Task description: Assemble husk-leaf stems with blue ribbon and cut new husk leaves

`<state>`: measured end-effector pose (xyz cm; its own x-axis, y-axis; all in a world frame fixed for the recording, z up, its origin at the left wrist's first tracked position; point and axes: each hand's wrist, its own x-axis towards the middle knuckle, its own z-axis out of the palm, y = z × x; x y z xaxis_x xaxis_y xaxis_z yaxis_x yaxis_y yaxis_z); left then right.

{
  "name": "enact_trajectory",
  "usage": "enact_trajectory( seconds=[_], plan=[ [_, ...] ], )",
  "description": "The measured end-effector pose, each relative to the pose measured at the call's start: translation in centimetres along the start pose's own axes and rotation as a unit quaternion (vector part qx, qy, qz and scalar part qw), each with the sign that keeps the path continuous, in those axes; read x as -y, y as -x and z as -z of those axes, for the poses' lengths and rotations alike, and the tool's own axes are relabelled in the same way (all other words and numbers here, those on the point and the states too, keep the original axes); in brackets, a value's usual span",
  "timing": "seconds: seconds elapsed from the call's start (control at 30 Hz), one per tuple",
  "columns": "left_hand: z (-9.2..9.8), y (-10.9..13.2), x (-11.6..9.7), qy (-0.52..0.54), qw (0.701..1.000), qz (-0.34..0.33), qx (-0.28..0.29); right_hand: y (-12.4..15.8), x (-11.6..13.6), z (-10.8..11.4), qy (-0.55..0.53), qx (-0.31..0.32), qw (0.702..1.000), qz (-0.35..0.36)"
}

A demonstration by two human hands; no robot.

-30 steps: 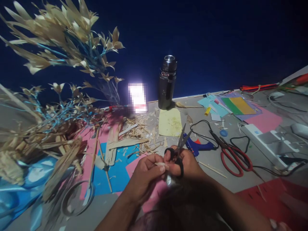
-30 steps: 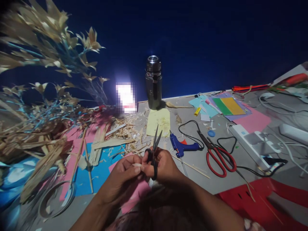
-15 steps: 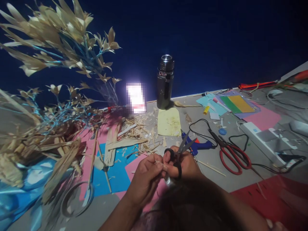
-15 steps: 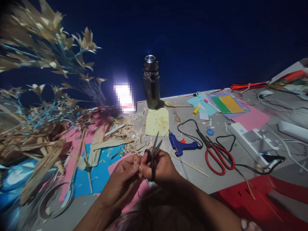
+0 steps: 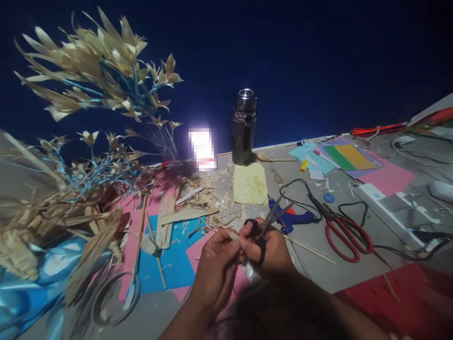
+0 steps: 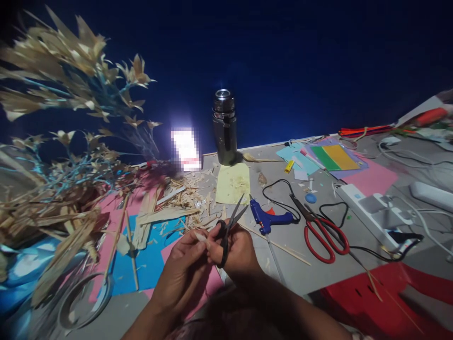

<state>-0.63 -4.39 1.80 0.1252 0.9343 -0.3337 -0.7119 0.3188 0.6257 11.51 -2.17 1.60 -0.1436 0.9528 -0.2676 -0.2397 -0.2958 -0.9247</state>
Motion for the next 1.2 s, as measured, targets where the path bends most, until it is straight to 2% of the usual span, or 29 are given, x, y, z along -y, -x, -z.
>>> enact_trajectory(
  seconds=[0.1,0.2,0.3,0.37,0.47,0.6,0.77,1.0,1.2],
  plan=[
    [0.6,0.1,-0.4,-0.03,0.999,-0.016,-0.024,-0.3,0.2,0.9,0.027,0.036,0.999,-0.029],
    [1.1,0.2,-0.9,-0.082,0.996,-0.018,-0.034,-0.3,1.4,2.1,0.085,0.107,0.989,-0.063],
    [1.0,0.2,-1.5,-0.112,0.992,-0.024,-0.048,0.0,2.3,3.0,0.12,0.197,0.964,-0.133],
    [0.9,0.1,-1.8,-0.119,0.99,-0.029,-0.064,0.2,2.3,3.3,0.109,0.223,0.95,-0.189],
    [0.8,-0.1,-2.0,-0.114,0.99,-0.022,-0.08,0.4,1.9,3.5,0.074,0.237,0.938,-0.243],
    [0.9,-0.3,-1.9,-0.112,0.99,-0.014,-0.088,0.5,2.1,3.8,0.068,0.261,0.935,-0.229],
    [1.0,-0.3,-1.7,-0.117,0.991,-0.017,-0.066,0.5,2.5,4.1,0.055,0.286,0.931,-0.222],
    [1.0,-0.2,-1.8,-0.123,0.99,-0.025,-0.066,0.4,1.4,4.3,0.08,0.267,0.931,-0.237],
    [1.0,-0.3,-1.8,-0.124,0.99,-0.022,-0.065,0.4,1.7,4.0,0.096,0.246,0.935,-0.236]
  ],
)
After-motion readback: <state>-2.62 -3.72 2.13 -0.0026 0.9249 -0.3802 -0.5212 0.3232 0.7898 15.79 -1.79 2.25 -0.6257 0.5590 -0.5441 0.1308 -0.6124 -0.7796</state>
